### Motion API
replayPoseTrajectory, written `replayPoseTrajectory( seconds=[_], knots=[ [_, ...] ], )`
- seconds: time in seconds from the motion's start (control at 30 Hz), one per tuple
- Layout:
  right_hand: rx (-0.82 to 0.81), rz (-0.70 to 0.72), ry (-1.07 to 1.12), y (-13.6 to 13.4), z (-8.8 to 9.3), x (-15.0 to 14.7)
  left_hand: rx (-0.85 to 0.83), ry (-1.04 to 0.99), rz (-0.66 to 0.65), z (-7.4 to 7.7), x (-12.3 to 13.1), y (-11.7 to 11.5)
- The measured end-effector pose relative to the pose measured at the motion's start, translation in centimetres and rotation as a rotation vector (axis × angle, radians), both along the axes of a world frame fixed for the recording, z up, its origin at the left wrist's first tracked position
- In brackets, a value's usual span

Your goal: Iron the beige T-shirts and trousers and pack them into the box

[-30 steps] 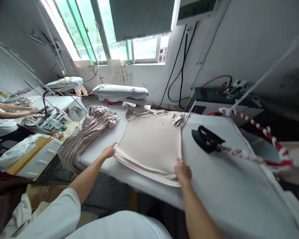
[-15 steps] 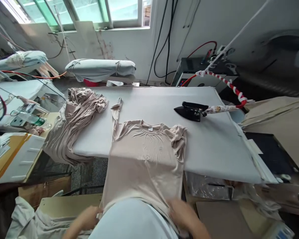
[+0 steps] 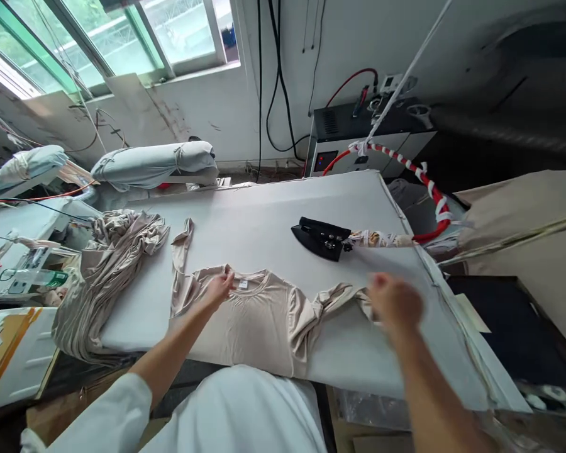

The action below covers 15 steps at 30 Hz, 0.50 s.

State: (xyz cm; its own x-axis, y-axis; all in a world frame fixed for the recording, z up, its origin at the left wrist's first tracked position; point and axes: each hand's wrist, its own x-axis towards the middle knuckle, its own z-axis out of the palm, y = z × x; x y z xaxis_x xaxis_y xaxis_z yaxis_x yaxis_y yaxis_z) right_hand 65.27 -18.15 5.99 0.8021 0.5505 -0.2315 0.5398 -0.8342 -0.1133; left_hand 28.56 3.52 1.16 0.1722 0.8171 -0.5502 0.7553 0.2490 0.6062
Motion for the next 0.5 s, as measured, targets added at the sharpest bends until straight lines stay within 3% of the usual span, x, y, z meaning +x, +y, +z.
replayPoseTrajectory(
  seconds=[0.07,0.13,0.2,0.27,0.37,0.43,0.5],
  knots=[
    [0.028,0.213,0.173,2.4,-2.9,-3.8,-0.149,-0.019,-0.018,-1.0,5.7,0.6],
    [0.050,0.323,0.251,4.8,-6.4,-8.7,-0.222,-0.041,-0.090,-2.1,10.6,1.1],
    [0.073,0.315,0.248,5.8,-9.1,-11.8,-0.119,-0.009,-0.236,-3.2,13.8,1.4],
    [0.095,0.273,0.232,5.9,-10.1,-12.1,0.105,0.106,-0.404,-4.0,15.0,1.6],
    [0.216,0.210,0.105,7.2,-8.3,-7.5,0.264,0.277,-0.559,-4.5,14.7,2.4],
    [0.322,0.213,-0.055,10.6,-6.0,-2.4,0.259,0.341,-0.614,-4.4,14.3,3.6],
    [0.257,0.312,-0.061,15.4,-3.4,2.3,0.220,0.393,-0.688,-4.3,14.3,5.0]
  ],
)
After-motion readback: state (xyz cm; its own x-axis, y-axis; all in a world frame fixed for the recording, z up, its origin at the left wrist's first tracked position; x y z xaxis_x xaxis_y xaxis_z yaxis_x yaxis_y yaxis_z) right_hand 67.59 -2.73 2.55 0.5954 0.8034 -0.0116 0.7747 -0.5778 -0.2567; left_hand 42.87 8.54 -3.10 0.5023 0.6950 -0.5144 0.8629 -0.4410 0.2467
